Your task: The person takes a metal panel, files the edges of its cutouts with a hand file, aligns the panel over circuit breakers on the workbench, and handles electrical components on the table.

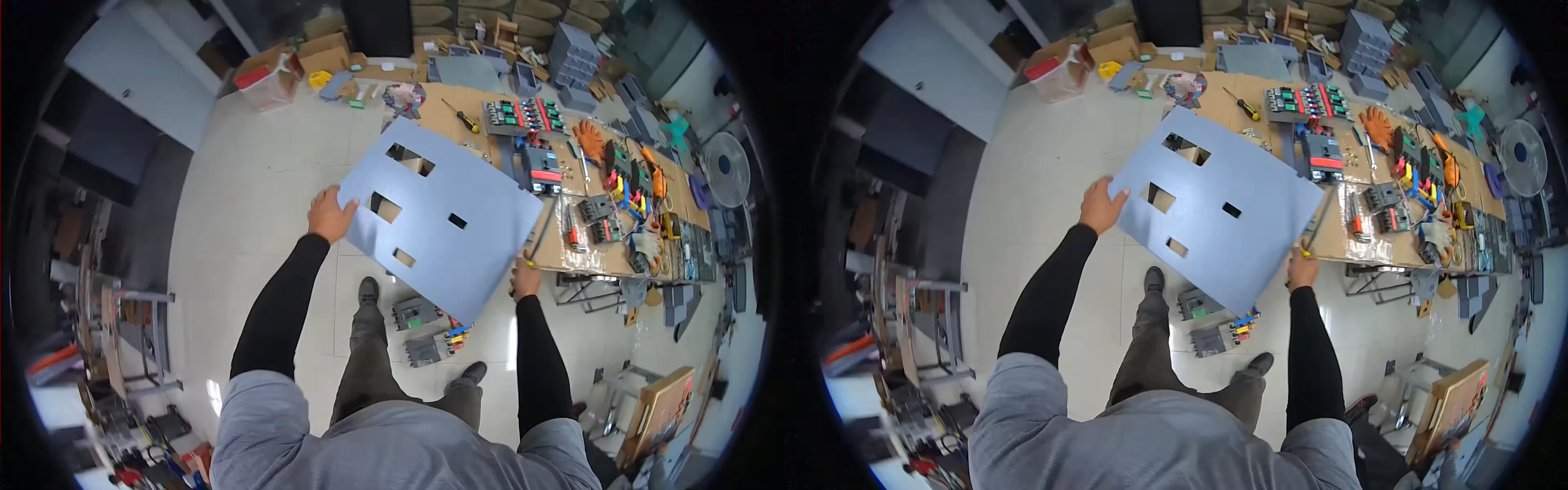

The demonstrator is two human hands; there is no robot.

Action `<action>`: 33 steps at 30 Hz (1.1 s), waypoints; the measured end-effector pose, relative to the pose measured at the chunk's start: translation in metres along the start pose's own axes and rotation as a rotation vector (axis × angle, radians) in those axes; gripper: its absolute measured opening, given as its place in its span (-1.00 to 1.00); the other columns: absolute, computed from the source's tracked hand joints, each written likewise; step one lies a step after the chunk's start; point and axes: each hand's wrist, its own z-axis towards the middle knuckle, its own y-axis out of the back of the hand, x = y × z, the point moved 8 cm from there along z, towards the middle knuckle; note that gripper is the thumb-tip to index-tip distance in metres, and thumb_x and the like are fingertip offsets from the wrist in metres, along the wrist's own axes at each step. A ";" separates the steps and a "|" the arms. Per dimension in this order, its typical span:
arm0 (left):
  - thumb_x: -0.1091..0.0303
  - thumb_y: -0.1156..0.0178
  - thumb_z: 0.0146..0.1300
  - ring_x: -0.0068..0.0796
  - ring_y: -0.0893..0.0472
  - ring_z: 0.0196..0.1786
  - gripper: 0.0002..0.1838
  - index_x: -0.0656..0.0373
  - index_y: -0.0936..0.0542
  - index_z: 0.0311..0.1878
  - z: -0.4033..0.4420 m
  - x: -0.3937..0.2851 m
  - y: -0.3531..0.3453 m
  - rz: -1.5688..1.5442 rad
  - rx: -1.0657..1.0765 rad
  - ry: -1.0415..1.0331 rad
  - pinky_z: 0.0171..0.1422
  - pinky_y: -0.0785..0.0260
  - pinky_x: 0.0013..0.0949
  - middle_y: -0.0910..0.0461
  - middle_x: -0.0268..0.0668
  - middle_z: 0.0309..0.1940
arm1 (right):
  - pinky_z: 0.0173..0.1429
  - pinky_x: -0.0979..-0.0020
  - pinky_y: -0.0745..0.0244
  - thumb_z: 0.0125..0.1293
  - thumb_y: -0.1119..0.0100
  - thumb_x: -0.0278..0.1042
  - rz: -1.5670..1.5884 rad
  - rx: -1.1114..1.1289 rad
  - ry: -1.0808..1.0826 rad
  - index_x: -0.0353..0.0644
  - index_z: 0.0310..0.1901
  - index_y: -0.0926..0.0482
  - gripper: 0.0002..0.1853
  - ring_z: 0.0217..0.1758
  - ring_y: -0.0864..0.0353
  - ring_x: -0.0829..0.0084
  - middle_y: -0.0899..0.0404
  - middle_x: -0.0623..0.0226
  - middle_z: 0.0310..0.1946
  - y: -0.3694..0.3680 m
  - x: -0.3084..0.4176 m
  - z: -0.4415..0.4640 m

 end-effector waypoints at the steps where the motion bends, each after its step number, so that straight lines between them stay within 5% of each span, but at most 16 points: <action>1: -0.13 -0.32 0.37 0.19 -0.52 0.38 -0.25 0.28 -0.48 0.39 0.043 0.019 -0.020 0.021 0.028 0.053 0.41 -0.40 0.12 -0.56 0.16 0.29 | -0.52 0.49 -0.30 0.50 -0.31 -0.15 0.054 -0.029 -0.146 -0.21 0.32 -0.62 -0.53 -0.56 -0.39 0.64 -0.48 0.52 -0.42 -0.009 0.015 -0.012; 4: -0.27 -0.22 0.39 0.20 -0.56 0.32 -0.24 0.32 -0.58 0.25 0.141 0.055 -0.076 0.052 0.161 0.174 0.38 -0.41 0.16 -0.62 0.14 0.19 | -0.28 0.36 -0.53 0.49 -0.30 -0.12 0.132 -0.113 -0.065 -0.25 0.27 -0.63 -0.54 -0.37 -0.57 0.53 -0.62 0.43 -0.28 -0.011 0.011 0.011; 7: -0.35 -0.15 0.41 0.22 -0.65 0.17 -0.20 0.42 -0.69 -0.01 0.207 0.096 -0.196 -0.467 0.611 0.300 0.31 -0.47 0.08 -0.71 0.17 -0.04 | -0.25 0.38 -0.52 0.53 -0.25 -0.19 0.149 -0.229 -0.229 -0.34 0.13 -0.67 -0.63 -0.35 -0.61 0.52 -0.63 0.46 -0.34 -0.012 0.026 -0.007; 10: -0.30 -0.14 0.48 0.01 -0.74 0.02 -0.21 0.50 -0.71 -0.18 0.211 0.087 -0.221 -0.474 0.357 0.309 0.21 -0.53 -0.11 -0.75 0.12 -0.21 | -0.17 0.32 -0.54 0.47 -0.32 -0.03 -0.029 -0.292 -0.215 -0.28 -0.12 -0.62 -0.61 -0.30 -0.64 0.44 -0.62 0.37 -0.29 -0.014 0.050 -0.032; 13: -0.24 -0.14 0.53 -0.29 -0.71 0.04 -0.23 0.52 -0.71 -0.06 0.173 0.077 -0.152 -0.953 0.470 0.529 0.20 -0.52 -0.25 -0.76 0.01 -0.13 | -0.13 0.31 -0.56 0.55 -0.24 0.01 0.016 -0.329 -0.158 -0.26 -0.04 -0.63 -0.60 -0.23 -0.67 0.42 -0.67 0.36 -0.22 -0.016 0.092 -0.095; 15: -0.20 -0.11 0.58 -0.47 -0.63 0.01 -0.28 0.50 -0.70 -0.03 0.148 0.085 -0.106 -1.082 0.465 0.478 0.17 -0.49 -0.32 -0.73 -0.18 -0.10 | -0.02 0.31 -0.57 0.61 -0.16 0.00 0.233 -0.371 -0.115 -0.25 0.05 -0.64 -0.60 -0.12 -0.68 0.42 -0.69 0.35 -0.11 -0.041 0.121 -0.148; 18: -0.23 -0.06 0.61 -0.46 -0.59 0.11 -0.25 0.48 -0.65 0.14 0.113 0.102 -0.052 -1.195 0.413 0.504 0.29 -0.41 -0.33 -0.69 -0.22 0.04 | 0.25 0.31 -0.55 0.69 -0.02 -0.10 0.621 -0.406 -0.065 -0.20 0.23 -0.60 -0.63 0.16 -0.66 0.41 -0.68 0.40 0.12 -0.062 0.136 -0.208; 22: -0.28 0.02 0.62 -0.46 -0.55 0.23 -0.20 0.47 -0.60 0.27 0.114 0.119 -0.033 -1.289 0.353 0.418 0.39 -0.33 -0.37 -0.65 -0.21 0.16 | 0.17 0.31 -0.58 0.66 -0.04 -0.13 0.724 -0.560 0.003 -0.17 0.16 -0.63 -0.68 0.08 -0.68 0.41 -0.71 0.39 0.06 -0.042 0.086 -0.222; 24: -0.34 0.15 0.64 -0.32 -0.50 0.39 -0.16 0.35 -0.41 0.47 0.138 0.103 -0.019 -1.294 0.394 0.290 0.50 -0.30 -0.27 -0.52 -0.17 0.35 | 0.13 0.29 -0.60 0.65 -0.05 -0.15 0.777 -0.362 0.086 -0.16 0.12 -0.64 -0.70 0.07 -0.69 0.40 -0.71 0.37 0.04 -0.052 0.106 -0.220; 25: -0.35 0.14 0.63 -0.35 -0.51 0.30 -0.18 0.35 -0.48 0.38 0.147 0.103 -0.021 -1.368 0.385 0.355 0.44 -0.32 -0.30 -0.55 -0.22 0.27 | 0.11 0.28 -0.61 0.64 -0.06 -0.16 0.804 -0.276 0.114 -0.16 0.10 -0.64 -0.71 0.06 -0.70 0.40 -0.71 0.37 0.04 -0.059 0.108 -0.232; 28: -0.39 0.17 0.61 -0.37 -0.55 0.16 -0.18 0.31 -0.56 0.26 0.178 0.076 -0.014 -1.483 0.304 0.382 0.40 -0.32 -0.34 -0.61 -0.30 0.14 | 0.08 0.25 -0.63 0.60 -0.09 -0.16 0.896 -0.555 0.190 -0.16 0.08 -0.64 -0.73 0.04 -0.72 0.37 -0.72 0.35 0.01 -0.062 0.100 -0.229; 33: -0.29 0.22 0.67 -0.29 -0.52 0.27 -0.23 0.31 -0.48 0.38 0.200 0.106 -0.077 -1.623 0.273 0.418 0.50 -0.26 -0.21 -0.56 -0.20 0.27 | 0.13 0.23 -0.63 0.56 -0.13 -0.16 1.019 -0.618 0.236 -0.17 0.08 -0.64 -0.72 0.03 -0.73 0.31 -0.74 0.31 -0.03 -0.073 0.077 -0.215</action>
